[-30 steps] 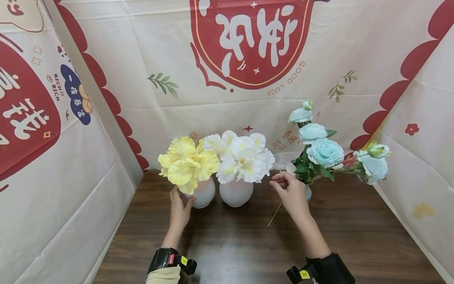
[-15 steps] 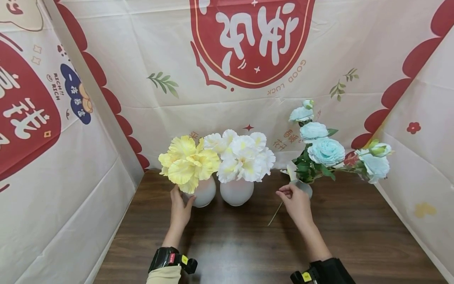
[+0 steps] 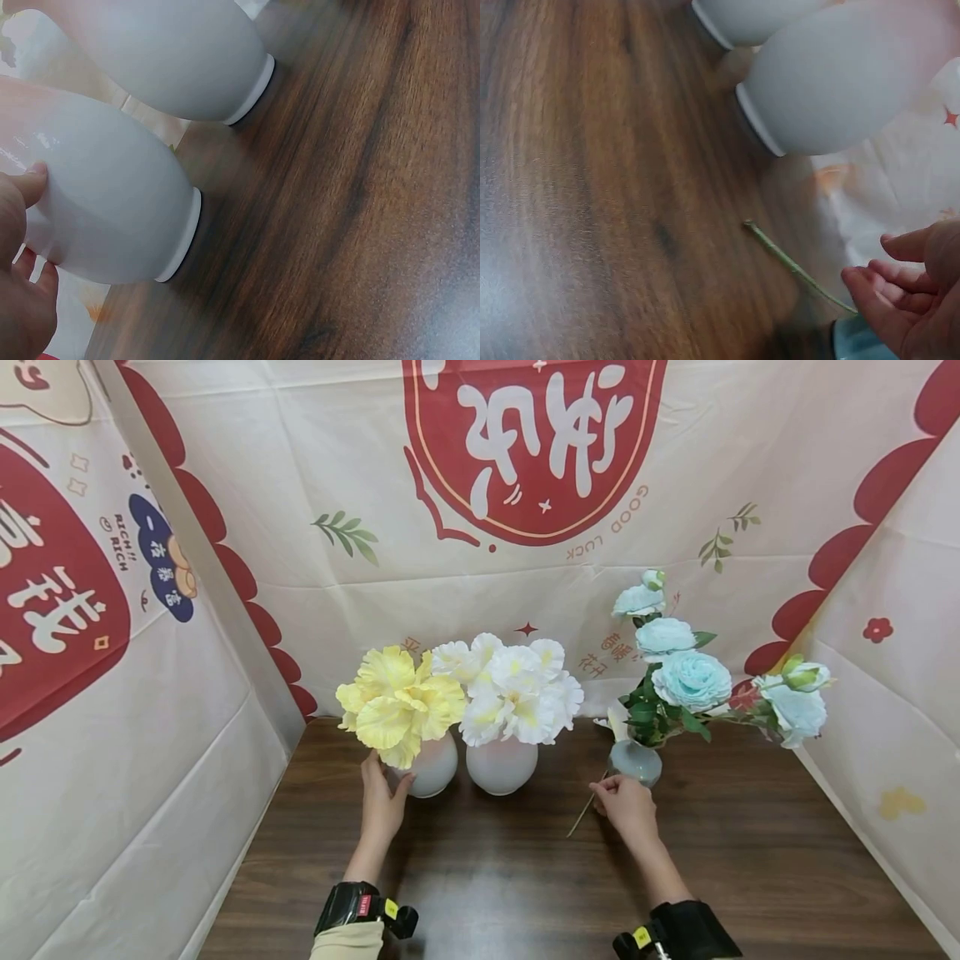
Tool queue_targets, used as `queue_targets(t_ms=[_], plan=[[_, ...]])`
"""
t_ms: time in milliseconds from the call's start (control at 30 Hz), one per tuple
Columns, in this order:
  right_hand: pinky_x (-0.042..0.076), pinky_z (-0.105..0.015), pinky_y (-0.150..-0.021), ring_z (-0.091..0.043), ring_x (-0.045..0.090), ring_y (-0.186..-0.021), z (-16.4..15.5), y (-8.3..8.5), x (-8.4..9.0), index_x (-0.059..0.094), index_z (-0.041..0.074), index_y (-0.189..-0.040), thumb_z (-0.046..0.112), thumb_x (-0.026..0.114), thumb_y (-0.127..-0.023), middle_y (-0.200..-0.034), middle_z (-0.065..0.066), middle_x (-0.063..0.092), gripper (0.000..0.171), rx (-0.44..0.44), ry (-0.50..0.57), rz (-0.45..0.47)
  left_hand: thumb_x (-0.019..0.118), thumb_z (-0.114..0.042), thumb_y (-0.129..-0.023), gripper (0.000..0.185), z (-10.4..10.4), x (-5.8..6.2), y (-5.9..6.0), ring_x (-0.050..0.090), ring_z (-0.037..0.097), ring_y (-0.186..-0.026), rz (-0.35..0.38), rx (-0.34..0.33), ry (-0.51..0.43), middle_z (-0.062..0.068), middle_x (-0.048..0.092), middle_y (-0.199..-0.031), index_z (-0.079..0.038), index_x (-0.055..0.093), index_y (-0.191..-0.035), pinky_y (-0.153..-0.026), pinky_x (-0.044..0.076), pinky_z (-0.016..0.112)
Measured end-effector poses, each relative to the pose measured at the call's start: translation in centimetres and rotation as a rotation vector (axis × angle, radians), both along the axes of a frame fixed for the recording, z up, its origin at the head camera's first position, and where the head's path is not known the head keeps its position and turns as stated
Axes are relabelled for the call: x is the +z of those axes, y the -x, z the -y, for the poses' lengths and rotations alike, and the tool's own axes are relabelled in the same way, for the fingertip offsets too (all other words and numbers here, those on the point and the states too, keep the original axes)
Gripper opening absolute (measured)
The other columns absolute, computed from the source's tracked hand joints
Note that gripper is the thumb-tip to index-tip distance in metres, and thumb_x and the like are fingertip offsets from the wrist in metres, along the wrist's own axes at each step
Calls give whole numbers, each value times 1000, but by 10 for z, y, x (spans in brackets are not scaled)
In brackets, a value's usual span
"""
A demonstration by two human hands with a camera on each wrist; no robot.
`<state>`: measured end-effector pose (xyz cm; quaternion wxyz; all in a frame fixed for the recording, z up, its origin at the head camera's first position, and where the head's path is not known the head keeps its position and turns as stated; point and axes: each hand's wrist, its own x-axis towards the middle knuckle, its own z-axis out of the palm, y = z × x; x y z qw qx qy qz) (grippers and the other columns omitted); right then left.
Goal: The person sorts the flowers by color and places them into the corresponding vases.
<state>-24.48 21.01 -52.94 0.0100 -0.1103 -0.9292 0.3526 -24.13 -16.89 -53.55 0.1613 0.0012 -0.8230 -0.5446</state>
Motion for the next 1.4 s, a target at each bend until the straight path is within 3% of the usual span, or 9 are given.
queue_targets(t_ms=[300,433,533,700,933,1100,1233,1400], plan=[[49,-56,-88,-11,63,-54,5,7,-19,72,8,-70,25,57,-100,-57,1,67,38,35,-25,145,64,-5,-95,73,-1,-1,0,34,46,-140,-20,5,3,27,27,-147,2,20,-153,-115,32,58],[52,-47,-81,-11,62,-51,6,11,-25,70,12,-62,30,57,-100,-52,3,64,44,43,-51,203,64,-6,-96,74,-1,-2,0,34,45,-141,-4,8,6,27,27,-148,1,20,-154,-116,32,57],[53,-39,-68,-12,61,-50,7,14,-28,68,13,-57,32,58,-99,-50,4,62,47,44,-96,227,64,-8,-96,74,-1,-1,0,33,44,-142,7,7,0,26,27,-148,-1,19,-155,-117,31,56],[46,-30,-54,-14,60,-49,9,16,-31,68,11,-57,30,62,-97,-50,2,62,45,34,-118,234,64,-8,-96,74,-1,1,0,34,43,-142,4,5,-18,25,28,-148,-2,20,-154,-118,30,55],[47,-31,-54,-17,60,-48,11,15,-30,65,10,-55,23,60,-96,-49,-1,61,44,31,-147,219,64,-6,-95,73,-1,0,0,34,43,-141,-3,5,-10,26,28,-147,0,21,-154,-118,31,55],[42,-30,-54,-18,54,-47,11,12,-28,54,14,-46,24,58,-96,-44,1,52,51,37,-121,209,64,-7,-95,74,-1,0,-1,34,44,-141,3,5,-10,26,28,-147,0,20,-154,-117,31,56],[49,-39,-63,-17,56,-53,11,9,-25,61,12,-55,20,58,-91,-49,2,57,37,26,-68,152,65,-6,-95,74,-2,0,-1,34,44,-141,-3,6,-8,26,28,-147,1,20,-154,-117,31,56],[50,-53,-86,-14,64,-60,13,8,-24,70,5,-82,16,60,-88,-65,-3,71,16,-3,-7,104,65,-6,-95,74,-1,0,0,33,43,-142,-7,11,-10,26,28,-147,1,20,-154,-117,31,55]])
